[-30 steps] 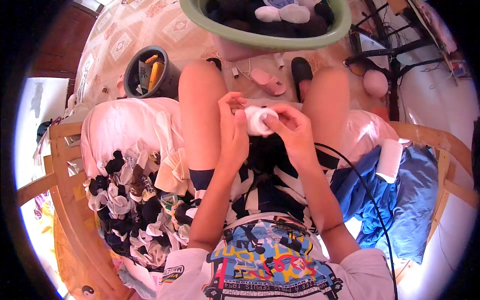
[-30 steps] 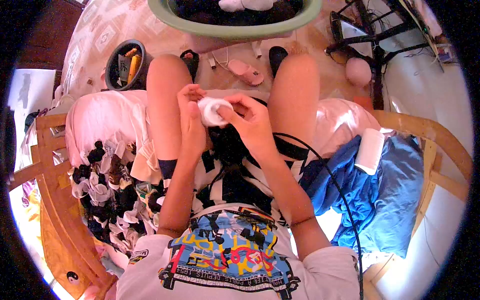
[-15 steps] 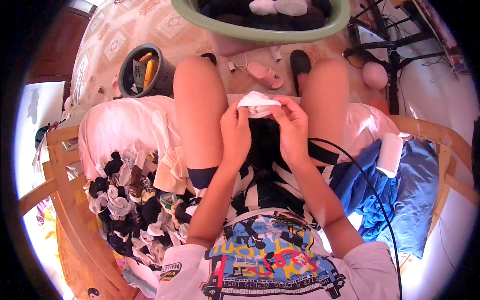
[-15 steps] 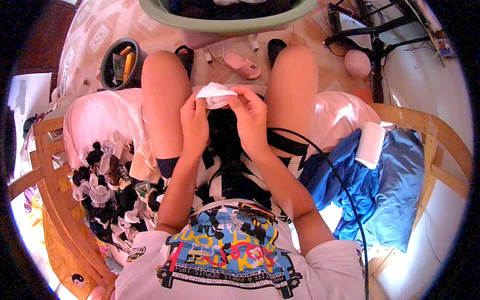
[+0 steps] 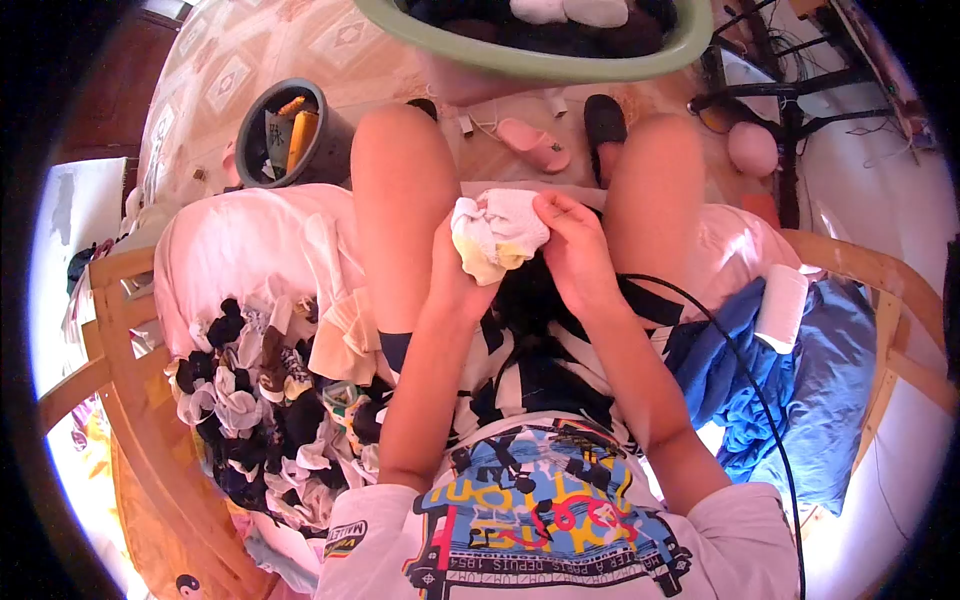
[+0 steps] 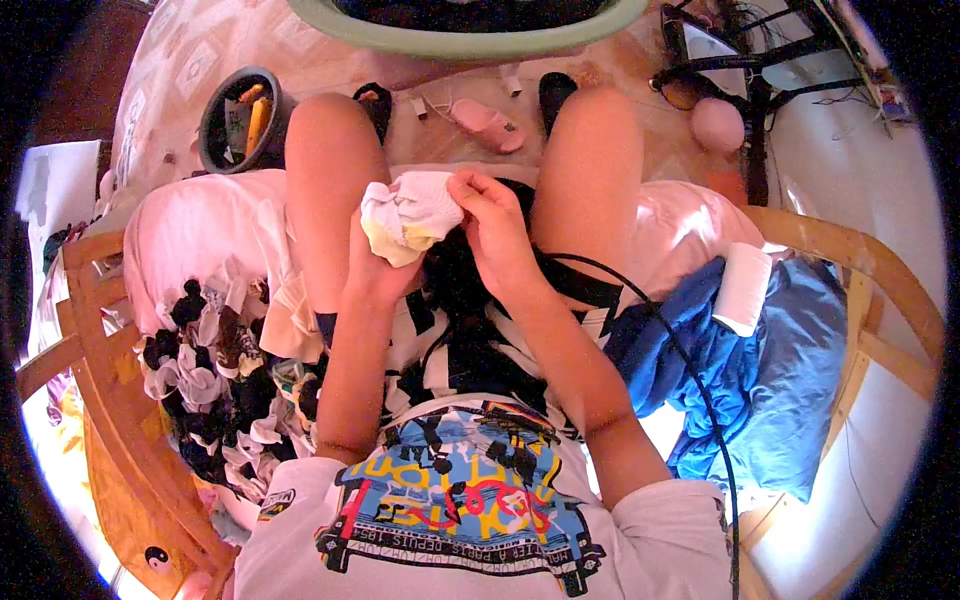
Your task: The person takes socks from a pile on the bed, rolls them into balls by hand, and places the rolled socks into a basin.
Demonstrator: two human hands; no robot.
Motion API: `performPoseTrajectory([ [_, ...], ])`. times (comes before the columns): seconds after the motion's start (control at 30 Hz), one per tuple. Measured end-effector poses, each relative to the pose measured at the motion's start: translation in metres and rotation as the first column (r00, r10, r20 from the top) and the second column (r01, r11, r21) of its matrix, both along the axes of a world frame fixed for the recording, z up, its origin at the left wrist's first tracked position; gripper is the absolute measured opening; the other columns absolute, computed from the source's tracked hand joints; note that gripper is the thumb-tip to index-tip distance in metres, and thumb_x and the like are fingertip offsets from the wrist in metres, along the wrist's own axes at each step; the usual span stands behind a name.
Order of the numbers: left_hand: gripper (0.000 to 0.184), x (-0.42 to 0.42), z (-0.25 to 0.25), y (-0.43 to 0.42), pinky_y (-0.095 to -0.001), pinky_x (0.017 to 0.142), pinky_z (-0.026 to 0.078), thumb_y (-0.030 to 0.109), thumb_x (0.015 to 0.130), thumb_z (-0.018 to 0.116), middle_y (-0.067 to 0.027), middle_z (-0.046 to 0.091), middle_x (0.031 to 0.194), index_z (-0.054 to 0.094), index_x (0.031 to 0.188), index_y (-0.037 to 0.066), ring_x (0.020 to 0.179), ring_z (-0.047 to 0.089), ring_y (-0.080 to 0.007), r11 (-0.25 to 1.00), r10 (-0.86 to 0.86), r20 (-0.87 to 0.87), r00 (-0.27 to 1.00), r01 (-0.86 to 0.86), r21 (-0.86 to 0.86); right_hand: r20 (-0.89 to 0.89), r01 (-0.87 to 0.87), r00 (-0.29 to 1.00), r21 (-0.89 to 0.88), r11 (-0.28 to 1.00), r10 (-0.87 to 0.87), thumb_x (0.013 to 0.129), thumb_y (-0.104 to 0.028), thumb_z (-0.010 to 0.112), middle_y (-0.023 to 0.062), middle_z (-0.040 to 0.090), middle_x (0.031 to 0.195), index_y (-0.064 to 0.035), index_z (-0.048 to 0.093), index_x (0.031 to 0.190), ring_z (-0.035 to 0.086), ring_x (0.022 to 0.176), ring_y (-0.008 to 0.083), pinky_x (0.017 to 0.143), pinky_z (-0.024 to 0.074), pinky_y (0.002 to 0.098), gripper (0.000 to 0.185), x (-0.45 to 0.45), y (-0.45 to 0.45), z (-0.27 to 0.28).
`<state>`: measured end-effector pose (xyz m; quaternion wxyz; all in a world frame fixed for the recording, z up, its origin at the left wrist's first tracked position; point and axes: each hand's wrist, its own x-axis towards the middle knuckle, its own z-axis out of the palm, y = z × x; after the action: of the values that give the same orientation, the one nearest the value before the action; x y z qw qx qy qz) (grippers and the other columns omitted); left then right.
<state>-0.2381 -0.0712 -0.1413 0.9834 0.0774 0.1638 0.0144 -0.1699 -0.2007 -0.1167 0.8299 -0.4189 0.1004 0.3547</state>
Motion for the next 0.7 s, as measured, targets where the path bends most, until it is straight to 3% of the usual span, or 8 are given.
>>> performPoseTrajectory([
  [0.1,0.03,-0.001,0.005,-0.001,-0.0365,0.09,0.051,0.024,0.099,0.039,-0.0096,0.064,0.111,0.057,0.115,0.005,0.102,0.063,-0.0248,0.999,0.019,-0.033,0.999,-0.018,0.037,0.096,-0.053,0.994,-0.081,0.995,0.061,0.096,-0.013,0.055,0.0006,0.064,0.094,-0.0029,0.059,0.103,0.057,0.092,0.0094,0.083,0.0446,0.0253,0.013,-0.002,0.0,0.003],
  [0.17,0.028,0.004,0.004,-0.002,-0.0349,0.086,0.053,0.024,0.099,0.04,-0.0085,0.064,0.107,0.057,0.113,0.005,0.097,0.064,-0.0233,0.996,0.035,-0.061,0.998,-0.029,0.085,0.343,0.044,0.938,-0.272,0.961,0.055,0.096,-0.01,0.054,0.0008,0.061,0.093,-0.0022,0.056,0.108,0.056,0.089,0.0092,0.081,0.0447,0.0239,0.014,-0.005,-0.001,0.001],
  [0.27,0.019,0.011,0.017,-0.006,-0.0275,0.075,0.052,0.018,0.1,0.041,-0.0059,0.063,0.096,0.055,0.101,0.005,0.085,0.063,-0.0127,0.858,0.125,-0.156,0.98,-0.028,0.513,0.709,0.365,0.705,-0.355,0.86,-0.007,0.096,-0.009,0.054,0.003,0.058,0.093,-0.0017,0.05,0.116,0.055,0.081,0.0109,0.077,0.0448,0.0227,0.022,-0.009,0.0,0.004],
  [0.43,0.018,0.016,0.021,-0.014,-0.0243,0.075,0.049,0.014,0.101,0.043,-0.0052,0.064,0.092,0.056,0.101,0.001,0.083,0.061,-0.009,0.701,0.203,-0.18,0.962,-0.015,0.713,0.752,0.277,0.659,-0.248,0.928,0.004,0.093,-0.008,0.059,0.0026,0.054,0.087,-0.0019,0.05,0.119,0.053,0.078,0.0103,0.075,0.0451,0.0234,0.029,-0.017,-0.005,0.015],
  [0.5,0.018,0.017,0.018,-0.015,-0.0241,0.075,0.048,0.014,0.101,0.045,-0.005,0.064,0.094,0.057,0.102,0.0,0.084,0.06,-0.0083,0.618,0.247,-0.14,0.959,-0.044,0.785,0.776,0.198,0.588,-0.41,0.89,0.226,0.089,-0.01,0.065,0.0044,0.054,0.087,-0.0022,0.05,0.123,0.053,0.077,0.0111,0.074,0.0451,0.0242,0.039,-0.019,-0.005,0.017],
  [0.57,0.017,0.017,0.02,-0.015,-0.0243,0.076,0.048,0.012,0.1,0.049,-0.0049,0.064,0.096,0.058,0.106,-0.002,0.087,0.06,-0.0088,0.585,0.259,-0.143,0.955,-0.037,0.81,0.802,0.264,0.534,-0.459,0.848,0.268,0.085,-0.012,0.07,0.0066,0.054,0.089,-0.0028,0.049,0.126,0.055,0.077,0.0133,0.074,0.046,0.0252,0.047,-0.016,-0.002,0.015],
  [0.67,0.017,0.016,0.019,-0.016,-0.0246,0.08,0.048,0.009,0.099,0.051,-0.0055,0.064,0.099,0.058,0.109,-0.003,0.09,0.06,-0.0101,0.516,0.306,-0.086,0.948,-0.09,0.852,0.89,0.488,0.213,-0.454,0.746,0.402,0.084,-0.011,0.07,0.0084,0.055,0.093,-0.0027,0.051,0.125,0.058,0.081,0.0155,0.076,0.047,0.026,0.046,-0.005,-0.001,0.015],
  [0.7,0.018,0.016,0.021,-0.016,-0.0248,0.082,0.047,0.009,0.098,0.052,-0.0061,0.064,0.101,0.058,0.11,-0.003,0.091,0.06,-0.0106,0.488,0.309,-0.065,0.949,-0.1,0.867,0.887,0.465,0.228,-0.461,0.756,0.401,0.086,-0.01,0.068,0.0079,0.057,0.095,-0.0027,0.052,0.124,0.059,0.083,0.0154,0.078,0.0475,0.0264,0.042,-0.002,-0.002,0.013],
])
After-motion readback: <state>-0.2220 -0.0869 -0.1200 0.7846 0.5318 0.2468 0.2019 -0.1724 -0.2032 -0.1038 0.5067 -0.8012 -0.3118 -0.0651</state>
